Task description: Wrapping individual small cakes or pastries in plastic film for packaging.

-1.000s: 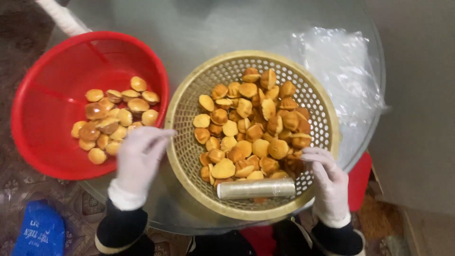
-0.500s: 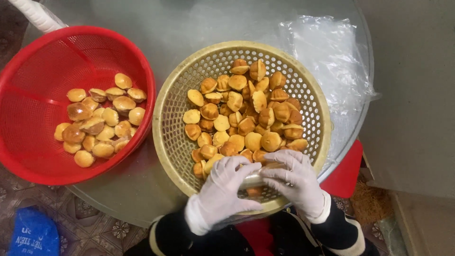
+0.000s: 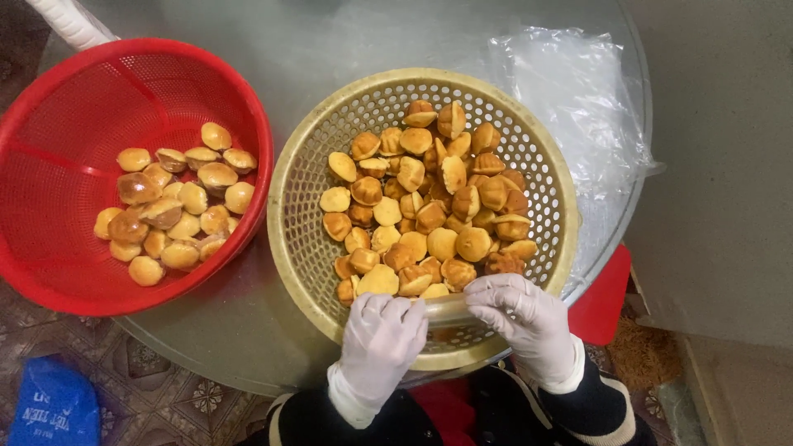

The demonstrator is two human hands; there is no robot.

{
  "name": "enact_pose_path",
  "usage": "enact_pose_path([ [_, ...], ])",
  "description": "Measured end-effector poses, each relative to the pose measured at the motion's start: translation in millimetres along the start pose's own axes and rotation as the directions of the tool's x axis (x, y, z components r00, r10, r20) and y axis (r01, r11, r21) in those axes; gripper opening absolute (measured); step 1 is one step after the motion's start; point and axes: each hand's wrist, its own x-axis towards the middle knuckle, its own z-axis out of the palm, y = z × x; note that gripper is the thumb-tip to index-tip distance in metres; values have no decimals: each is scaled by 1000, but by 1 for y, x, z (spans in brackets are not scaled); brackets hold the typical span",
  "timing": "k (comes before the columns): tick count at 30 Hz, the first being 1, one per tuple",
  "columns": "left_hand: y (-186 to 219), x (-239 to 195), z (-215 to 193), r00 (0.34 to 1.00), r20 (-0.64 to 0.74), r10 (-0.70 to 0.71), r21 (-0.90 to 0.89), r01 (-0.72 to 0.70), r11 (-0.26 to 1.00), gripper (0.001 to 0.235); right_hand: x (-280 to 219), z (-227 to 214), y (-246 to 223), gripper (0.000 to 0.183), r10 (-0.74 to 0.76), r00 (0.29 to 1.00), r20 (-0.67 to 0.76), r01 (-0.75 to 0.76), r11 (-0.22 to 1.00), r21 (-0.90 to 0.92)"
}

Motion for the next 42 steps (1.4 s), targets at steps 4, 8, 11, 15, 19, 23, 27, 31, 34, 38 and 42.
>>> enact_pose_path([
  [4, 1, -3, -4, 997, -80, 17, 82, -10, 997, 18, -3, 6, -3, 14, -76, 997, 22, 77, 995, -61],
  [8, -1, -3, -6, 996, -66, 53, 156, -42, 987, 18, -10, 23, 5, 13, -245, 965, -97, 236, 967, -98],
  [11, -5, -14, -3, 998, -31, 59, 51, -58, 997, 7, -13, 33, 8, 10, -244, 952, -187, 218, 965, -145],
  [15, 0, -12, -2, 1000, -13, -11, 160, 13, 987, 14, -15, 34, 12, 6, -263, 935, -239, 208, 950, -233],
  [19, 10, -12, -7, 999, 16, -44, 323, 36, 946, 31, -17, 37, 8, 5, -292, 923, -252, 231, 942, -245],
  [23, 19, -26, -1, 980, 166, -109, 495, 13, 869, 9, -17, 43, 3, 6, -353, 905, -236, 282, 915, -288],
  [27, 18, -39, 7, 932, 363, -11, 527, -196, 827, 38, -15, 45, 2, 9, -390, 893, -225, 314, 897, -312],
  [31, -14, -39, 13, 958, 267, 107, 205, -165, 965, 59, -5, 40, -1, 10, -400, 887, -232, 309, 885, -347],
  [34, -33, -32, 7, 968, 245, 53, -200, -3, 980, 53, 0, 32, -8, 8, -164, 962, -217, 138, 982, -131],
  [38, -43, -31, 12, 977, 196, 81, -141, -54, 989, 57, 7, 24, -22, 12, 185, 962, -202, -178, 983, 52],
  [42, -41, -14, 0, 976, 102, 193, -24, -192, 981, 36, 20, 20, -33, 7, 389, 908, -154, -343, 903, 257],
])
